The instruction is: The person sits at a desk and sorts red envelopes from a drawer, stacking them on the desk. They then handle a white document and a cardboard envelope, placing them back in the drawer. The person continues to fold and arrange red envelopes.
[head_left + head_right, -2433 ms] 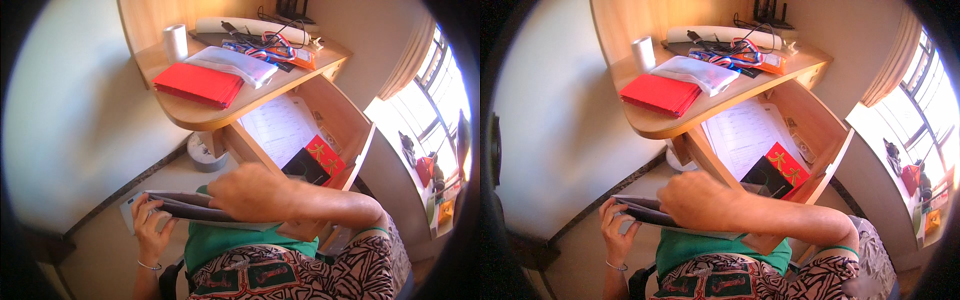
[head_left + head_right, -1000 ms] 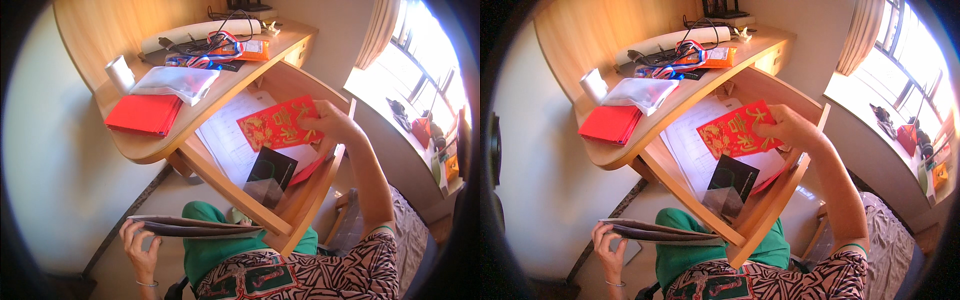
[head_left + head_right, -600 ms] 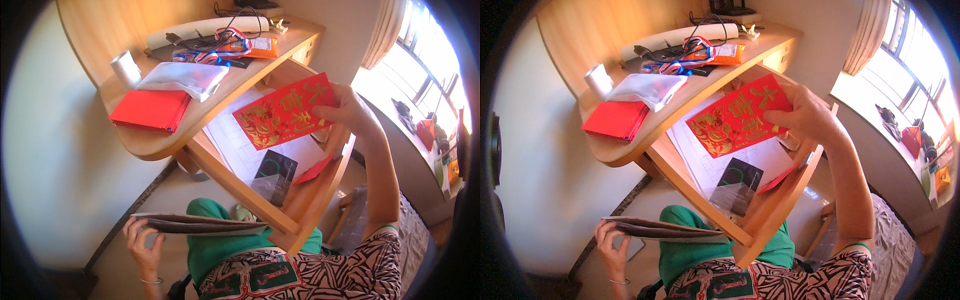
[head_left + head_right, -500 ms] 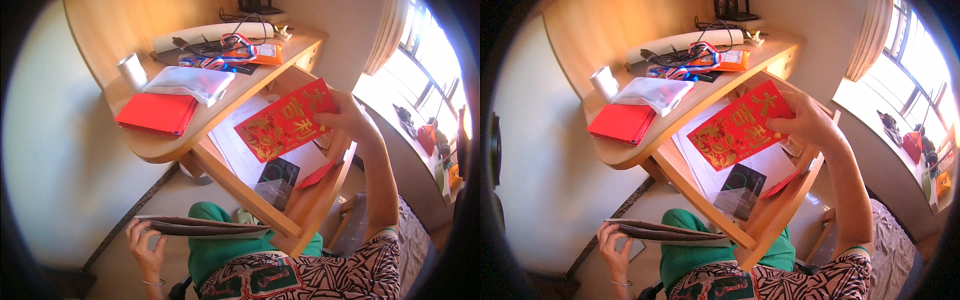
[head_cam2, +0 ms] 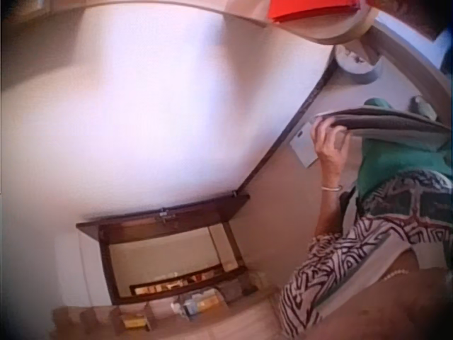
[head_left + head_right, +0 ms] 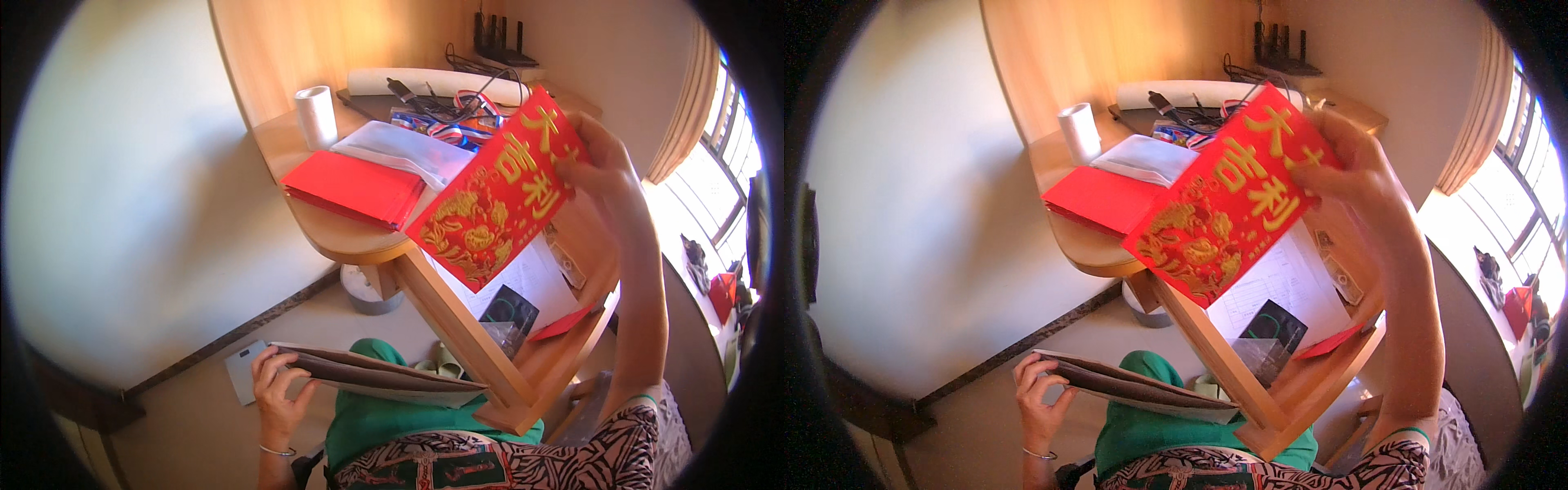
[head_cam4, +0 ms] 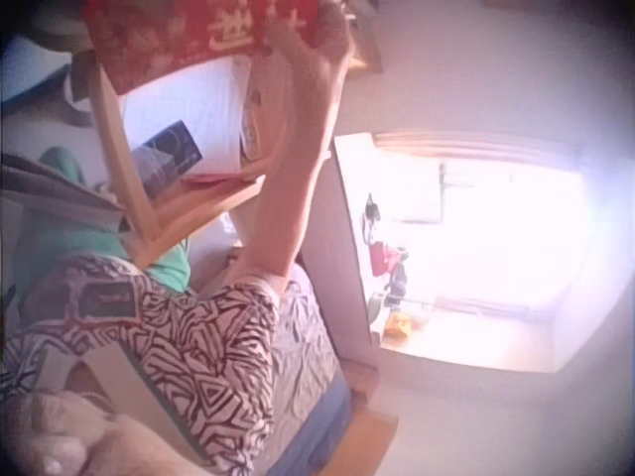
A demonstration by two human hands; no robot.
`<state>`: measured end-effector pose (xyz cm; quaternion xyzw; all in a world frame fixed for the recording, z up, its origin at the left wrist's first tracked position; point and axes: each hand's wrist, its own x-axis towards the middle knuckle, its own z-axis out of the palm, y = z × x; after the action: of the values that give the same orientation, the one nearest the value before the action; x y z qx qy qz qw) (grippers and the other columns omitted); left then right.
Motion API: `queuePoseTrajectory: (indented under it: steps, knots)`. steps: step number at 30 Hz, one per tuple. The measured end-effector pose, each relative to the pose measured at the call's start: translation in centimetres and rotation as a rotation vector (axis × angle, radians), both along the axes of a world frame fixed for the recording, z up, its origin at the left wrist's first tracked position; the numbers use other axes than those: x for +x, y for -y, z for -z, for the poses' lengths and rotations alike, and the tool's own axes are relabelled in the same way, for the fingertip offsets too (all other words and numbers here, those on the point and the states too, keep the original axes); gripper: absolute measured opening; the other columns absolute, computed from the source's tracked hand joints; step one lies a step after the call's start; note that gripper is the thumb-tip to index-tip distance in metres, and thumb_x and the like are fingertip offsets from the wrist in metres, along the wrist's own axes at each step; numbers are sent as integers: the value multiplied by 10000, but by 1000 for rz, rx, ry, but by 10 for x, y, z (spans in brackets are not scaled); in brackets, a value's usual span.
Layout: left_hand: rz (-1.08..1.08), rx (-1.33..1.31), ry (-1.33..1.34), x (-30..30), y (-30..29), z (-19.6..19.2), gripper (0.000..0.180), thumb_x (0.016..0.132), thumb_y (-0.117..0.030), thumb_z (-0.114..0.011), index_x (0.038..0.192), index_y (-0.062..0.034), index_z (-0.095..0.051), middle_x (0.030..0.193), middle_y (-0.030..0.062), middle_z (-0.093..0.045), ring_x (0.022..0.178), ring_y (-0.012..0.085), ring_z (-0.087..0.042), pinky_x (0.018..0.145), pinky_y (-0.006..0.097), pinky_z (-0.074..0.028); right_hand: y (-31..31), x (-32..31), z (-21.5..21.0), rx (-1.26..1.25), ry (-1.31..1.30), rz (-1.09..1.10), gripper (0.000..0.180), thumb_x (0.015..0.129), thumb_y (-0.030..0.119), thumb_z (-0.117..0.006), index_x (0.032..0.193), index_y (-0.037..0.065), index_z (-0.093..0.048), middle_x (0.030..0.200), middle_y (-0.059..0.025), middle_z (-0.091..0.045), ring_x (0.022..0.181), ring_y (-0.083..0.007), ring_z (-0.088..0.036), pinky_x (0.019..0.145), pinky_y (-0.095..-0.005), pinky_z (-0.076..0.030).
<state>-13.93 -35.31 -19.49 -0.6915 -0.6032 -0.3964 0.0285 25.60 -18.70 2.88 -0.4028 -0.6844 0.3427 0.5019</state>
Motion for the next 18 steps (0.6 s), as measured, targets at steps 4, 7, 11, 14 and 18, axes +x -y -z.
queuePoseTrajectory:
  steps: [4,7,11,14,18]
  knots:
    - [22,22,12,-2,-2,0,248,602,-89,-840,773,-106,-661,1046,54,-630,1136,347,-515,944,457,-449,-31,-42,-17,75,-124,-145,485,788,73,-701,1226,-44,-530,1098,-115,-646,1014,-166,-618,937,-291,-491]
    - [29,30,17,-1,-2,0,242,606,-87,-838,773,-109,-663,1042,59,-631,1132,350,-517,942,456,-450,-61,-67,-30,-7,-22,-354,478,802,75,-718,1228,-46,-538,1104,-122,-648,1019,-175,-626,953,-298,-500]
    - [44,33,31,-2,-2,0,233,617,-90,-832,778,-103,-664,1041,73,-632,1129,354,-519,939,454,-453,-100,-93,-48,-120,13,-578,401,839,41,-659,1222,-8,-552,1116,-93,-649,1017,-155,-616,924,-310,-499]
    - [46,27,77,-4,-1,0,244,598,-85,-842,767,-90,-666,1044,76,-638,1146,345,-515,955,458,-439,-123,-108,-62,-143,121,-628,383,834,29,-640,1212,-2,-592,1120,-81,-652,1011,-149,-613,901,-292,-497]
    - [36,5,102,-5,-1,2,237,603,-93,-841,761,-82,-665,1048,82,-640,1161,342,-508,965,462,-430,-150,-141,-48,-91,380,-631,386,801,41,-651,1183,-11,-640,1112,-76,-657,1017,-155,-606,891,-301,-486]
